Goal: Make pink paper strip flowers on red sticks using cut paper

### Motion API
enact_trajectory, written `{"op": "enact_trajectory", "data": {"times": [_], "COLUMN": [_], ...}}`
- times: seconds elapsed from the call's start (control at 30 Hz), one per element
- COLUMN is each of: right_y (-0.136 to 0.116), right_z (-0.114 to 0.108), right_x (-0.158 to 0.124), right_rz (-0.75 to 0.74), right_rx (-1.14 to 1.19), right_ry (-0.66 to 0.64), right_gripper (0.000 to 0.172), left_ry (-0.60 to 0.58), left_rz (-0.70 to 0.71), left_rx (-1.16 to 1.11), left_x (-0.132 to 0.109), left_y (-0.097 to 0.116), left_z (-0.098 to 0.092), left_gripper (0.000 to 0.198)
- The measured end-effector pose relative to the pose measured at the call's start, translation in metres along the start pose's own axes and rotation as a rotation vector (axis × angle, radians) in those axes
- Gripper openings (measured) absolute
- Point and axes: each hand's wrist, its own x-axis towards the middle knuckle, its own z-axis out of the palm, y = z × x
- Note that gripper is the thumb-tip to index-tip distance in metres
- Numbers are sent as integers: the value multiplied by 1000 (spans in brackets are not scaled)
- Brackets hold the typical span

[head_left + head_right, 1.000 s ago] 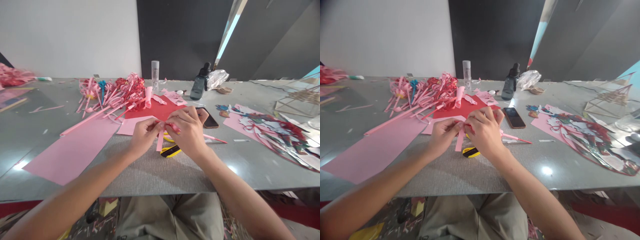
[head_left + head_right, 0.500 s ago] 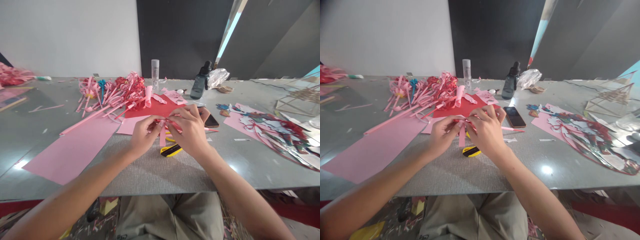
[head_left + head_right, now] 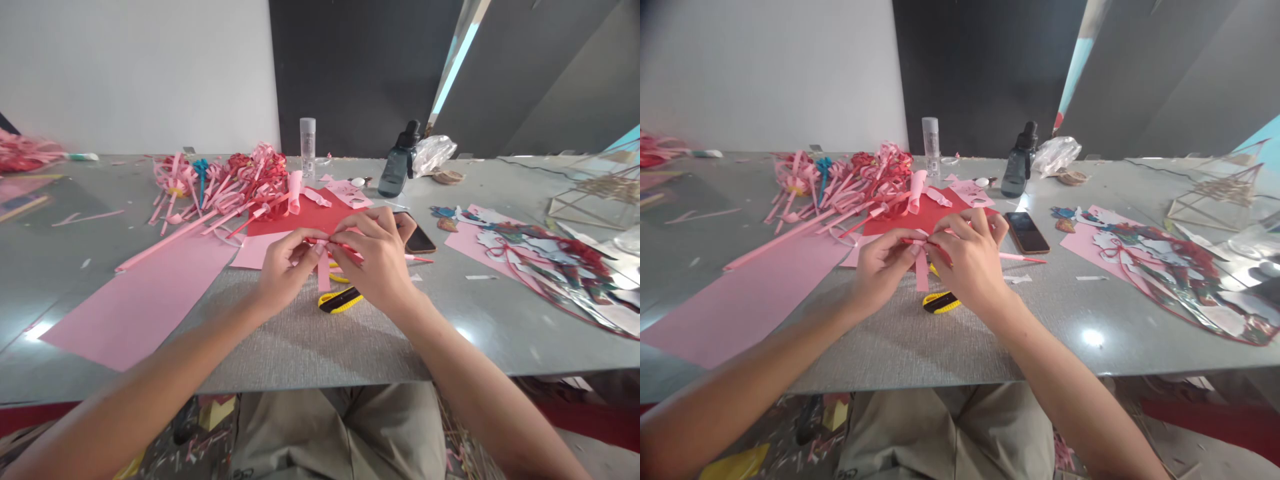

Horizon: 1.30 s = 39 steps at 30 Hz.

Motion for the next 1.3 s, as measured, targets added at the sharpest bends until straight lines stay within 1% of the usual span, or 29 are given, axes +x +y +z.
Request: {"op": "enact_trajectory", "data": {"times": [0.27, 0.43, 0.67, 0.87, 1.07, 1.17, 1.3], "right_y": [0, -4, -4, -3, -4, -6, -6], "right_z": [2, -2, -5, -3, -2, -4, -5], "right_x": [-1, -1, 0, 1, 2, 1, 0], "right_rz": [21, 16, -6, -21, 1, -6, 8], "right_rx": [24, -16, 1, -12, -2, -4, -8], "right_ry": [-25, -7, -64, -40, -40, -37, -78], "right_gripper": [12, 13, 16, 13, 11, 11, 14], "left_ry": [62, 50, -9, 36, 50, 36, 5], "left_rz": [5, 50, 94, 63, 72, 89, 110], "left_rx": [53, 100, 132, 132, 202, 193, 202], "left_x": [2, 3, 3, 4, 5, 5, 5], "left_y": [2, 3, 1, 2, 2, 3, 5], "left_z": [0, -2, -5, -5, -5, -5, -5], "left_gripper": [21, 18, 13, 22, 13, 9, 8]}}
